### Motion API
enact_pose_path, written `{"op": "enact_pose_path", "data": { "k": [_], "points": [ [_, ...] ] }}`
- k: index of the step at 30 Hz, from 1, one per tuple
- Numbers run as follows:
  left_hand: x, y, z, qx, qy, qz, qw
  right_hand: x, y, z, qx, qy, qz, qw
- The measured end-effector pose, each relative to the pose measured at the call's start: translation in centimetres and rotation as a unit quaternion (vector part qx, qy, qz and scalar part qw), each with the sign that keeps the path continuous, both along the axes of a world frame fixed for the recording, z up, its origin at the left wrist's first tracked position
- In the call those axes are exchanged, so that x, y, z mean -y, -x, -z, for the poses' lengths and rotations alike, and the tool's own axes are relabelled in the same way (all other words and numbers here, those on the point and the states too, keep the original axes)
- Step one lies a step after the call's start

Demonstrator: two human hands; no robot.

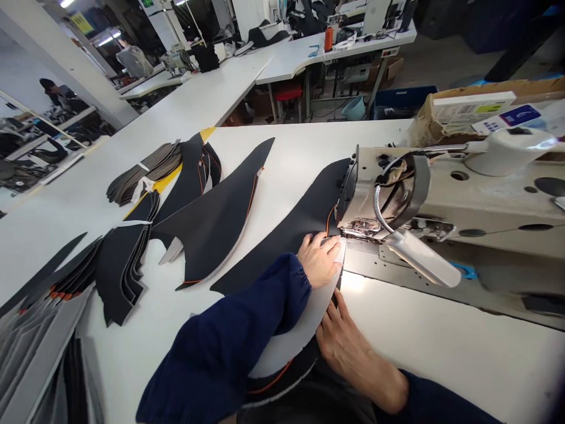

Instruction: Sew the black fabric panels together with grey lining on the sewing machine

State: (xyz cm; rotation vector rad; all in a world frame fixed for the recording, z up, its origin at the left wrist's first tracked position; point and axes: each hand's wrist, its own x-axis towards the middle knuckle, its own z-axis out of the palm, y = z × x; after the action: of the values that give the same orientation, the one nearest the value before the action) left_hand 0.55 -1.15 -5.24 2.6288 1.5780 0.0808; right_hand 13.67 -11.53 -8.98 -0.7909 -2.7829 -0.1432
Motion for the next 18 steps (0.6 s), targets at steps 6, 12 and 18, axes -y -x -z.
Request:
{"op": "enact_pose_path", "data": {
  "k": [6,12,18],
  "points": [
    [1.5,-1.0,-2.0,0.005,0.138,-0.016,0.990,1.6,-0.7,0.0,-0.022,-0.058,0.022,0.998],
    [3.3,-1.4,-4.6,-0.037,0.180,-0.049,0.982,5.8,-0.9,0.0,-0.048,-0.070,0.027,0.996],
    [1.4,-2.5,-3.8,-0.032,0.167,-0.057,0.984,4.9,-0.6,1.0,-0.016,-0.074,0.030,0.997]
  ]
}}
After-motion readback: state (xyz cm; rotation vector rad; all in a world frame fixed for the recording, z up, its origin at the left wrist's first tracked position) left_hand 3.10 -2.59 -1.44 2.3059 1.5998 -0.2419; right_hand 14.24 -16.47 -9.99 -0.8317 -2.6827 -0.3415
